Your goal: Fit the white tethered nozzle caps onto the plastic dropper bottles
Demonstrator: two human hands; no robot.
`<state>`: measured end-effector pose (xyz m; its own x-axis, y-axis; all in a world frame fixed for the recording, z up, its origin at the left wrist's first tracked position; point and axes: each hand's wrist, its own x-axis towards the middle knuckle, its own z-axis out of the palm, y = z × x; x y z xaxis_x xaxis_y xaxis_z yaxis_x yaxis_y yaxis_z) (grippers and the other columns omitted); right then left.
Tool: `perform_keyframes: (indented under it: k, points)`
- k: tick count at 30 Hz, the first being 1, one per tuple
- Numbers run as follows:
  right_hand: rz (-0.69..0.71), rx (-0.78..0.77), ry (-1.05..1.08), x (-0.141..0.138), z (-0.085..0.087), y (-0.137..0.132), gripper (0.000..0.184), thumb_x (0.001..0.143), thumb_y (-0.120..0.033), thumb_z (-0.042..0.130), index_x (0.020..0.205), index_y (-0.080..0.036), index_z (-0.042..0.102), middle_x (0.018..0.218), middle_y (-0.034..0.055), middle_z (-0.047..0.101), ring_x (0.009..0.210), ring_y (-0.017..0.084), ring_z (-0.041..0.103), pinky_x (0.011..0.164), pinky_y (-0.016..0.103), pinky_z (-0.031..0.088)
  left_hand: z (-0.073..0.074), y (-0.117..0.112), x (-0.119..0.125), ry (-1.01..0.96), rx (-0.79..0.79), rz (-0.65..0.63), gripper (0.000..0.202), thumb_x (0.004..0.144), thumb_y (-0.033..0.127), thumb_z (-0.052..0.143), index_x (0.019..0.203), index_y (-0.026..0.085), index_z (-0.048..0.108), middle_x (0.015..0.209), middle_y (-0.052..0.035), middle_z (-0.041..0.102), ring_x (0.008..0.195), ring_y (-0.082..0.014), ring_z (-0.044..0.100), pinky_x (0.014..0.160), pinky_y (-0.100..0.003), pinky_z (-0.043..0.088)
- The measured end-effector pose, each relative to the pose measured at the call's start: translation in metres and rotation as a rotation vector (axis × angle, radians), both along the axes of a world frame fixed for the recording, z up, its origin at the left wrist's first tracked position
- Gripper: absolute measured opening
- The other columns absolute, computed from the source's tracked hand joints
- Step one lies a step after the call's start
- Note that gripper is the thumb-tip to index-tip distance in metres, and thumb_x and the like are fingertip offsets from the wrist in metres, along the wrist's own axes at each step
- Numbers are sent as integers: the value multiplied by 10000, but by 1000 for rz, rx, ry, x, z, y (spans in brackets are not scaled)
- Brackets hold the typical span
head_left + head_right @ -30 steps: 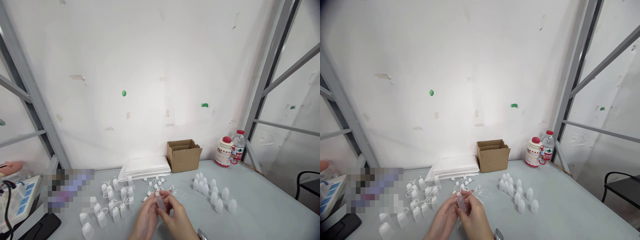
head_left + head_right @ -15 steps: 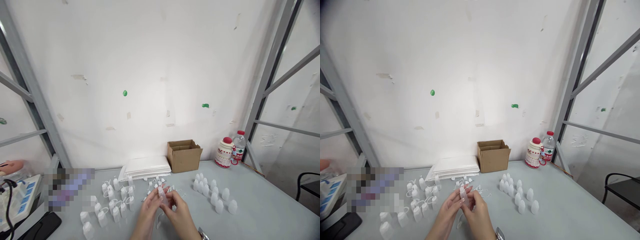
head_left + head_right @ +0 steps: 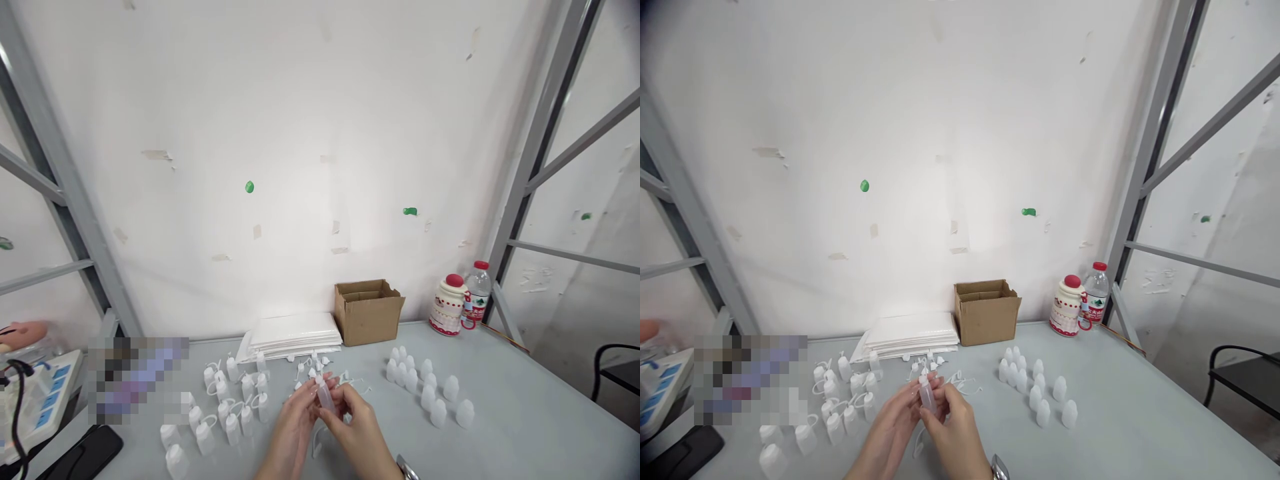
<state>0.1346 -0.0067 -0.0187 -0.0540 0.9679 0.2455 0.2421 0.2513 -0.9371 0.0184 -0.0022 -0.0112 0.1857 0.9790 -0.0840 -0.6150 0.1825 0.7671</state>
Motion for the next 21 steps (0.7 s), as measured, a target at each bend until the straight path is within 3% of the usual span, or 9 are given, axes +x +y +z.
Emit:
perform_keyframes:
  k: [8,14,21]
  points:
    - [9,-48,62,1,-2,3,110,679,-264,616,670,-161,576,628,-4,583,601,147,502,592,244,398,2,-1,1,91,10,42,283,625,304,691,859,147,708,956,-126,719,1022,-299,589,937,-427,404]
    - [43,-36,165,1,-6,6,186,692,-347,635,688,-168,582,653,10,606,606,151,519,580,249,411,1,-5,3,139,68,43,336,585,222,724,919,194,698,1033,-106,699,1081,-287,556,969,-417,382]
    - [94,2,200,3,-4,6,194,689,-358,645,733,-183,571,758,28,632,703,171,554,673,271,438,9,-8,-1,143,127,45,348,598,280,724,932,184,697,1081,-121,676,1100,-301,540,979,-428,375]
